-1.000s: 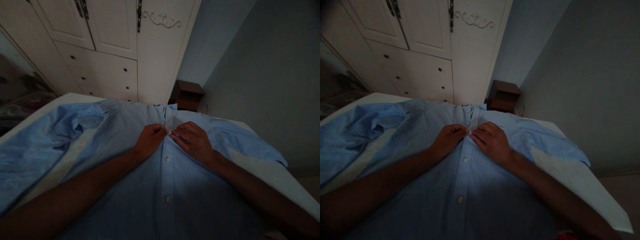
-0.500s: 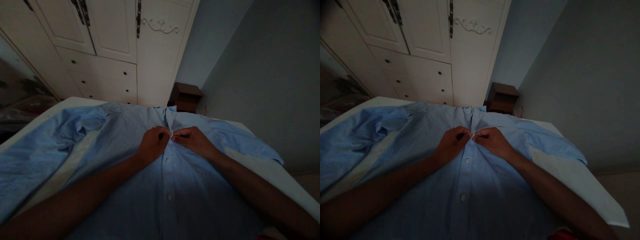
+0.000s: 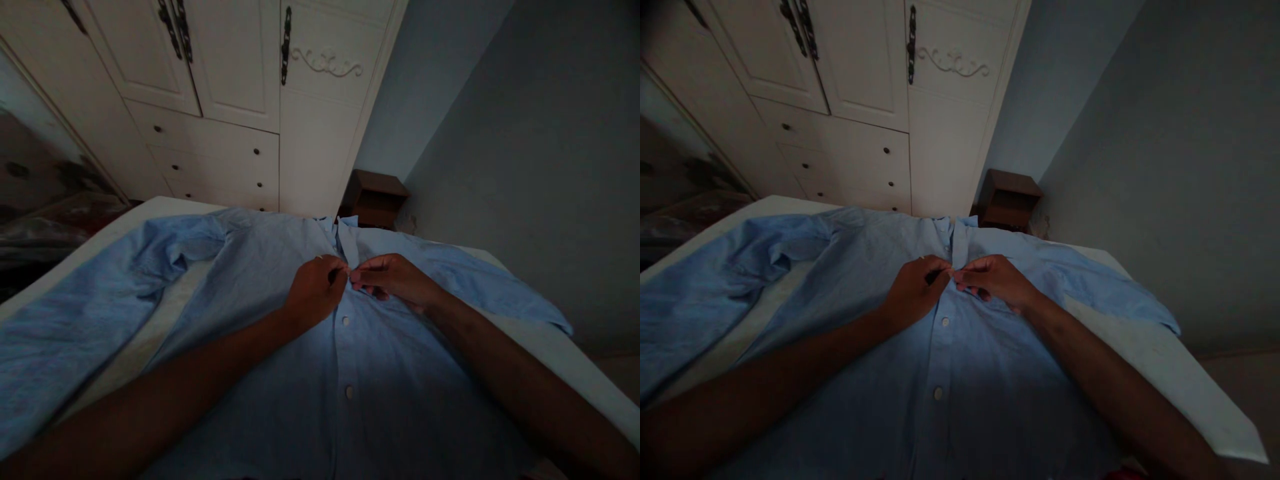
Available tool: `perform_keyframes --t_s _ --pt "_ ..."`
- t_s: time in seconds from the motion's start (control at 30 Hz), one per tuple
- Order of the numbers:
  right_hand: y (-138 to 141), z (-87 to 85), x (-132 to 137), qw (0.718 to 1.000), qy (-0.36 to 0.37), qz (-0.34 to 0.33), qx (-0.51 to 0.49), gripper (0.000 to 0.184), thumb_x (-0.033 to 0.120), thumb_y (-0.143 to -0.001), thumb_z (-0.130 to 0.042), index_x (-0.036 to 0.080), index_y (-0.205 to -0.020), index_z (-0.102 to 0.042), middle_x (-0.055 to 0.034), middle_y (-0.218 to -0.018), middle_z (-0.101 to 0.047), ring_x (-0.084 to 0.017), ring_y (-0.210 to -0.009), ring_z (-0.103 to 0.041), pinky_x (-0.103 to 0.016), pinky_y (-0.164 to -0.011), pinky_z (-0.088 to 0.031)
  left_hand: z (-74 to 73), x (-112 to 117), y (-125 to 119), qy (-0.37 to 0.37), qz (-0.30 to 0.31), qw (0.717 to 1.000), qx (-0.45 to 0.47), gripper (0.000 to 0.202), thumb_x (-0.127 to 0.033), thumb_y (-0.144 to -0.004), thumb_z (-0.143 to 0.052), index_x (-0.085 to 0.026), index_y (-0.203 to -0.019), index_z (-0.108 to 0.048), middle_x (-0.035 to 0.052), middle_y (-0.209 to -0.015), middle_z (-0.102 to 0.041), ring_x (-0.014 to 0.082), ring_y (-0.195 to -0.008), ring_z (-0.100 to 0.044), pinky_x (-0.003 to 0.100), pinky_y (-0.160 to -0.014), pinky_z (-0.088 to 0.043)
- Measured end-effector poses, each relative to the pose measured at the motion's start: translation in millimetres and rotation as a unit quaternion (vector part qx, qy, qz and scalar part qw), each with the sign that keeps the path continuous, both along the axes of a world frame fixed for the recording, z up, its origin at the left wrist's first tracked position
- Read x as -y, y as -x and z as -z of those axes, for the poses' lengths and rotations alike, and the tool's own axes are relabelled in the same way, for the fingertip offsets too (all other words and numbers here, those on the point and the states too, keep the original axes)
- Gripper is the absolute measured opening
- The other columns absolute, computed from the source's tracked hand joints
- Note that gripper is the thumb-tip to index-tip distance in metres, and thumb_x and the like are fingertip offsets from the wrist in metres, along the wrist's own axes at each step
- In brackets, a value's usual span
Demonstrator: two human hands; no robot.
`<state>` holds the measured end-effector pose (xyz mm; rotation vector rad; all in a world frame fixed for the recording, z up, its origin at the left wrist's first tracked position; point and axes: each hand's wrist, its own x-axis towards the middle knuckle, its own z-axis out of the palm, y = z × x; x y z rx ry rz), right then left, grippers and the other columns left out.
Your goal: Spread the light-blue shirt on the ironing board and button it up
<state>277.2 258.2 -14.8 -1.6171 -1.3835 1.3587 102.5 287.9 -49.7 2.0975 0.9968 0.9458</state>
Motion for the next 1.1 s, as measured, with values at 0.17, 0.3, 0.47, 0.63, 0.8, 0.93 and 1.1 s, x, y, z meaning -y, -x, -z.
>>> perform_keyframes --t_s 0.17,0.3,0.47,0.63,0.8,0.93,1.1 --pt "2 9.0 4 0.998 -0.030 0.045 -0.013 0.026 0.038 -0.061 -0.079 0.015 -0.071 -0.071 -0.0025 -0.066 -0.065 -0.006 -0.050 -0.042 -0.019 -0.043 -0.028 1.8 -1 -1 0.025 0.011 0.999 0.032 0.018 -0.020 -0.084 -0.051 -0.016 -0.080 -0.068 0.0022 -0.082 -0.069 0.0150 -0.077 -0.061 0.028 -0.073 -0.043" --pt "4 15.9 6 0.996 -0.043 0.066 -0.049 0.025 0.038 -0.062 -0.078 0.015 -0.071 -0.071 -0.0009 -0.062 -0.062 -0.005 -0.050 -0.040 -0.020 -0.044 -0.026 -0.7 -3 -1 0.086 0.023 0.993 0.075 0.020 -0.020 -0.083 -0.049 -0.015 -0.070 -0.064 -0.0005 -0.067 -0.062 0.0121 -0.065 -0.055 0.025 -0.065 -0.040" --pt "3 22.0 5 0.993 -0.044 0.068 -0.092 0.027 0.040 -0.062 -0.079 0.015 -0.070 -0.071 -0.0019 -0.062 -0.063 -0.006 -0.052 -0.044 -0.020 -0.047 -0.028 -4.3 -5 0 0.153 0.025 0.982 0.112 0.018 -0.023 -0.081 -0.052 -0.015 -0.068 -0.062 -0.0026 -0.061 -0.055 0.0110 -0.060 -0.049 0.024 -0.061 -0.038" --pt "2 27.1 5 0.991 -0.047 0.072 -0.106 0.030 0.041 -0.062 -0.080 0.014 -0.073 -0.072 -0.0030 -0.065 -0.064 -0.006 -0.053 -0.045 -0.021 -0.048 -0.029 -2.9 -7 0 0.206 0.023 0.969 0.133 0.018 -0.025 -0.079 -0.054 -0.016 -0.065 -0.060 -0.0030 -0.058 -0.051 0.0114 -0.059 -0.047 0.024 -0.059 -0.038" --pt "4 27.9 6 0.990 -0.047 0.080 -0.109 0.030 0.040 -0.061 -0.081 0.013 -0.071 -0.072 -0.0031 -0.063 -0.063 -0.006 -0.052 -0.043 -0.021 -0.047 -0.028 -0.6 -10 -1 0.241 0.018 0.960 0.145 0.017 -0.024 -0.077 -0.053 -0.017 -0.063 -0.058 -0.0023 -0.058 -0.052 0.0119 -0.058 -0.047 0.024 -0.056 -0.037" --pt "1 30.7 7 0.990 -0.058 0.071 -0.106 0.031 0.041 -0.063 -0.080 0.013 -0.073 -0.072 -0.0031 -0.065 -0.064 -0.006 -0.052 -0.044 -0.021 -0.048 -0.029 1.0 -12 -1 0.238 0.019 0.960 0.143 0.016 -0.024 -0.076 -0.054 -0.017 -0.062 -0.058 -0.0021 -0.058 -0.053 0.0119 -0.058 -0.049 0.025 -0.057 -0.039" --pt "-1 35.4 7 0.991 -0.100 0.049 -0.073 0.030 0.044 -0.069 -0.076 0.015 -0.075 -0.072 -0.0024 -0.068 -0.064 -0.007 -0.053 -0.043 -0.023 -0.050 -0.032 -2.1 -12 3 0.183 0.031 0.978 0.091 0.015 -0.023 -0.079 -0.054 -0.016 -0.069 -0.063 0.0000 -0.067 -0.062 0.0131 -0.066 -0.056 0.026 -0.064 -0.042"
